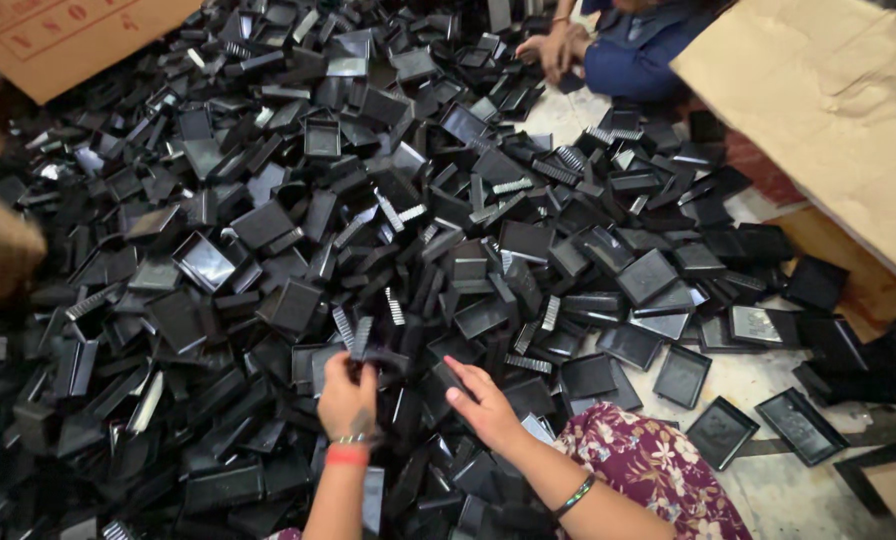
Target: The person sits on the floor and sorts a large pile of small black plastic parts by hand. They pick up individual pieces, inspect them, and place them into a cardboard box nearby.
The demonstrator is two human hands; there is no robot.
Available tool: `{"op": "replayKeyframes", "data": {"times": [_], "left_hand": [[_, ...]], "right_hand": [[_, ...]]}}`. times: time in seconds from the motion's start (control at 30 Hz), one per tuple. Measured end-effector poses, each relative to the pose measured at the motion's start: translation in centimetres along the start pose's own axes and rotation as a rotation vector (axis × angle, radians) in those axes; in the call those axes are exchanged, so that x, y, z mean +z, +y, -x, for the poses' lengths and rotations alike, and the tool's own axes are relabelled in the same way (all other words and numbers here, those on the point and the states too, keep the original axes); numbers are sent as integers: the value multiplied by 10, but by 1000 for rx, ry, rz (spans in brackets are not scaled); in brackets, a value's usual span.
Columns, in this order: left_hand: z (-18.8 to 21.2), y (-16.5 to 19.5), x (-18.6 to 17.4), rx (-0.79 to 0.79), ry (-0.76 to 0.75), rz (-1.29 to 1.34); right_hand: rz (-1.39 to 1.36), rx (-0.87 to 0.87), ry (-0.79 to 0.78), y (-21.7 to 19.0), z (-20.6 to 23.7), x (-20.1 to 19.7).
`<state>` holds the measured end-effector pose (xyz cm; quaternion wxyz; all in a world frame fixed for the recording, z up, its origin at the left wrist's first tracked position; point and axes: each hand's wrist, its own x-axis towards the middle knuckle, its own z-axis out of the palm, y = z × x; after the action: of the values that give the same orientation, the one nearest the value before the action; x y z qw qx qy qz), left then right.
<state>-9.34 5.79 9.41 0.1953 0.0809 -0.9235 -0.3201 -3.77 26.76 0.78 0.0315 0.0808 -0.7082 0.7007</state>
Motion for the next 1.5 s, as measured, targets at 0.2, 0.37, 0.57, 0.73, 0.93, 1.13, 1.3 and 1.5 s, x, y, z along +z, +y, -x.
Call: {"op": "replayKeyframes", "data": {"times": [0.2,0.37,0.57,0.73,0.93,1.13,1.3,1.5], "left_hand": [[69,-31,-31,31,-186,320],[80,-44,-8,44,-519,710],[64,-59,2,123,-152,411],[65,-62,-9,-242,-374,834],[91,-44,2,-298,-691,1177],[98,-50,19,-204,-790,1141],[113,-59,40,-378,-568,1219],[97,-61,43,-540,-562,992]], "right_hand": [[153,-247,-262,-31,30,19],[68,-216,-302,-37,39,19],[204,-145,1,-25,35,14],[20,-135,-186,-10,26,1],[-19,-101,-316,-3,28,-2],[41,-103,-359,-16,26,-2],[-93,-126,-450,-11,18,-4],[-227,210,-80,26,16,-12]]}}
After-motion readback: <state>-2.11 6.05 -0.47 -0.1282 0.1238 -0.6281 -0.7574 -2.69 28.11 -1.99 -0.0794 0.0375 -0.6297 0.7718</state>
